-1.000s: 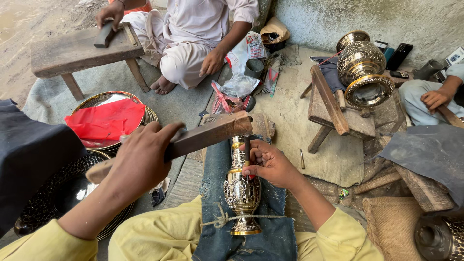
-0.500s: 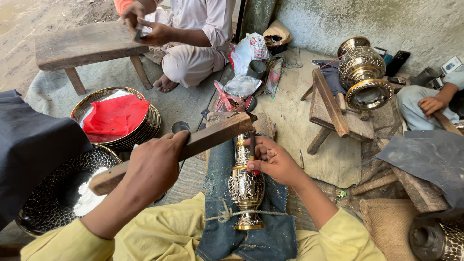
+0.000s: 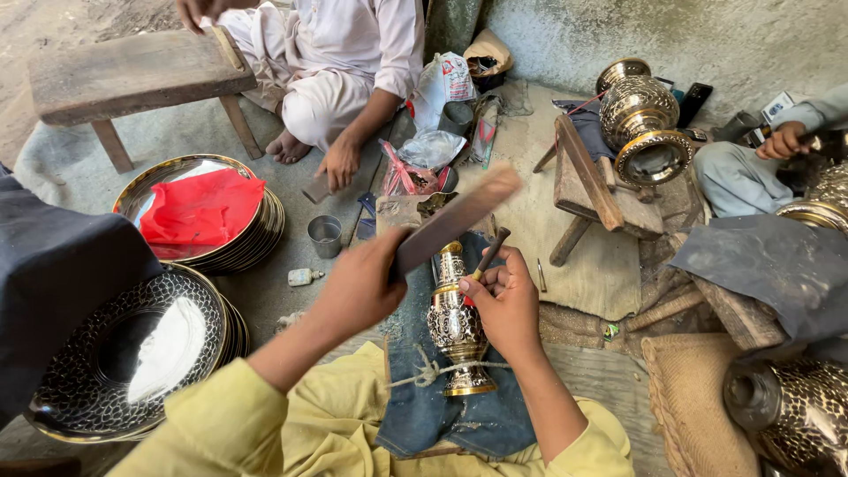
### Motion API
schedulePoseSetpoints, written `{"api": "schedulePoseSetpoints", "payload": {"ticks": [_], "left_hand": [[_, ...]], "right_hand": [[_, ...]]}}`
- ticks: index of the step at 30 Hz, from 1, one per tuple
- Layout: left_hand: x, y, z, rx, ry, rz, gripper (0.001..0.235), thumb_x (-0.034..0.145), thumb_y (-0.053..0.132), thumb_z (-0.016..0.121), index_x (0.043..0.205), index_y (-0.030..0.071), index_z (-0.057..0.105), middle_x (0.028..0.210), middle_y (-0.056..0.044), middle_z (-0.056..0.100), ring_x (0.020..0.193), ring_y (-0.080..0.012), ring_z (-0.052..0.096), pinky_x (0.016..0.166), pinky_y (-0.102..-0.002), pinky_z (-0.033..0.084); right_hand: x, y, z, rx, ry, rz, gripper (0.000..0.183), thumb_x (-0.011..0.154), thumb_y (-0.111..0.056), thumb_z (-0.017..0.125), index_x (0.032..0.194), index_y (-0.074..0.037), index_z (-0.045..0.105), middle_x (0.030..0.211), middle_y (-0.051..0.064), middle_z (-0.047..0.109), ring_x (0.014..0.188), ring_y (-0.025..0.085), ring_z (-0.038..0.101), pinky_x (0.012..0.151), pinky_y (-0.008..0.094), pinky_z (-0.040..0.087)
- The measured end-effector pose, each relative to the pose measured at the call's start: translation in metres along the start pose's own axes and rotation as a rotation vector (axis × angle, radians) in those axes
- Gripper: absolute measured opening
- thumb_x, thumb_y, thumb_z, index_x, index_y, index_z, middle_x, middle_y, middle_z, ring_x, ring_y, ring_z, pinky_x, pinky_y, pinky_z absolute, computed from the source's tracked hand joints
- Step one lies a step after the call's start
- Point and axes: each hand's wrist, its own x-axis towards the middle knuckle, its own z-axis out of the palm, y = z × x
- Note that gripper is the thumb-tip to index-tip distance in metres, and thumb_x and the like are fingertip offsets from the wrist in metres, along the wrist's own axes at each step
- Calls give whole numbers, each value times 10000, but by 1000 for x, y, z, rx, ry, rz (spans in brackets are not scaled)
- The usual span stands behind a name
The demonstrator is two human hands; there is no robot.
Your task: The person uses a hammer and a metal punch to create a textured pattern on a brass vase. They repeatedly strike the punch against the vase surface while rotating it to cover different areas.
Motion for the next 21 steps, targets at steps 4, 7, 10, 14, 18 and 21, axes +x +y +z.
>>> {"api": "schedulePoseSetpoints", "payload": {"ticks": [4,7,10,14,18,21], "left_hand": [[53,18,-42,469,-97,105,573,846,35,622,1405,130,539,910,-141,700,814,-348,706,644,-479,533],[77,36,-61,623,-140,194,378,923,114,611,1299,136,581,854,-120,700,768,-335,713,612,-480,524],[88,45,-70,623,-192,190,285,928,126,594,1207,167,637,831,-102,715,777,-323,723,624,-468,526],[90,50,-69,379,-138,126,372,843,52,590,1209,99,645,820,-139,723,763,-346,725,589,-466,521],[86,52,-68,565,-295,144,117,922,102,597,1007,149,662,792,-125,720,776,-352,729,593,-489,531],[84,55,-74,355,-116,186,215,838,48,614,1052,65,631,765,-140,712,715,-373,717,582,-480,524]], "right_hand": [[-6,-10,9,-40,50,-79,544,861,24,733,1341,-35,484,789,45,658,695,65,622,640,214,513],[-11,-14,10,-107,78,-122,512,876,-2,748,1321,-28,494,770,44,653,677,68,619,622,222,506],[-15,-14,12,-168,107,-136,481,887,-33,768,1289,-22,505,753,41,658,669,69,626,618,225,513],[-15,-13,12,-177,112,-158,482,891,-46,770,1288,-19,498,754,41,662,674,70,626,625,224,510],[-15,-12,13,-144,104,-149,481,901,-46,753,1301,-18,489,762,45,675,693,70,638,626,226,501],[-15,-12,12,-141,94,-151,488,911,-44,746,1320,-19,480,764,50,673,701,76,658,631,223,509]]}}
